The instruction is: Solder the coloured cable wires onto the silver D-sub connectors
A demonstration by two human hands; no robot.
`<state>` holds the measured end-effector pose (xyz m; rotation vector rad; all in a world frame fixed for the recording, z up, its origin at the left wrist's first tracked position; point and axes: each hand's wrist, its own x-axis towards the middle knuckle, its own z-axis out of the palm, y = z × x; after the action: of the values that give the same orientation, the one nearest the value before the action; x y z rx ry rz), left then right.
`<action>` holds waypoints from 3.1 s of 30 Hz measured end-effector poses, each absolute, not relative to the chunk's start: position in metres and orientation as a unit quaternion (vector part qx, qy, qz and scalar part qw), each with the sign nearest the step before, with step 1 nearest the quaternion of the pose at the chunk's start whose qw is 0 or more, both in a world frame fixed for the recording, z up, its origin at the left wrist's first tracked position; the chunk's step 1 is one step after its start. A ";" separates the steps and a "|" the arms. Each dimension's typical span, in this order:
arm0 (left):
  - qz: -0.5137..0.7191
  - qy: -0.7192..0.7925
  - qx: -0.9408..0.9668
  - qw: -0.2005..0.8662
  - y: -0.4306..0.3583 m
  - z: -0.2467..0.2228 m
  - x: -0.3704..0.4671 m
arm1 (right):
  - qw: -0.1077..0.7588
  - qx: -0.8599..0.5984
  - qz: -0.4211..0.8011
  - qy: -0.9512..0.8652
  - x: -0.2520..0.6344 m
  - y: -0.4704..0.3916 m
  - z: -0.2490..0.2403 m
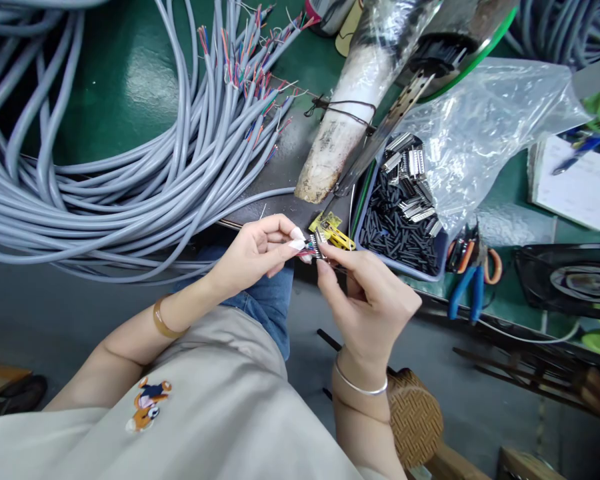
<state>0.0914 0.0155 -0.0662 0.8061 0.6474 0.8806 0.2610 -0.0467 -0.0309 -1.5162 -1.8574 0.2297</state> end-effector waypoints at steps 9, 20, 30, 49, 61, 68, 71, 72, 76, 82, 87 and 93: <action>0.399 0.302 0.394 0.771 0.014 -0.072 0.087 | 0.447 -0.627 0.141 -0.622 0.257 -0.049 -0.060; 0.462 0.390 0.453 0.655 0.013 -0.069 0.095 | 0.540 -0.574 0.047 -0.614 0.265 -0.044 -0.055; 0.467 0.407 0.425 0.660 0.018 -0.069 0.100 | 0.491 -0.580 0.069 -0.647 0.260 -0.042 -0.065; 0.511 0.380 0.384 0.668 0.032 -0.061 0.110 | 0.533 -0.541 0.153 -0.632 0.257 -0.017 -0.071; 0.546 0.385 0.387 0.635 0.035 -0.055 0.116 | 0.524 -0.534 0.169 -0.642 0.262 -0.009 -0.065; 0.517 0.383 0.378 0.665 0.035 -0.054 0.112 | 0.507 -0.537 0.134 -0.660 0.261 -0.007 -0.059; 0.497 0.391 0.379 0.676 0.034 -0.055 0.110 | 0.505 -0.544 0.149 -0.653 0.261 -0.008 -0.058; 0.494 0.393 0.382 0.675 0.033 -0.056 0.110 | 0.503 -0.547 0.153 -0.652 0.262 -0.008 -0.058; 0.498 0.392 0.396 0.665 0.032 -0.058 0.111 | 0.490 -0.552 0.163 -0.655 0.263 -0.009 -0.059; 0.508 0.399 0.399 0.650 0.033 -0.056 0.114 | 0.477 -0.550 0.144 -0.670 0.265 -0.007 -0.058; 0.509 0.407 0.410 0.639 0.033 -0.052 0.113 | 0.466 -0.557 0.119 -0.678 0.264 -0.005 -0.053; 0.508 0.401 0.403 0.647 0.034 -0.050 0.113 | 0.460 -0.549 0.084 -0.693 0.263 -0.002 -0.049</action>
<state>0.1130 0.0338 -0.0501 0.9178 0.9113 1.1557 0.2629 -0.0022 -0.0491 -1.3510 -1.7066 0.2067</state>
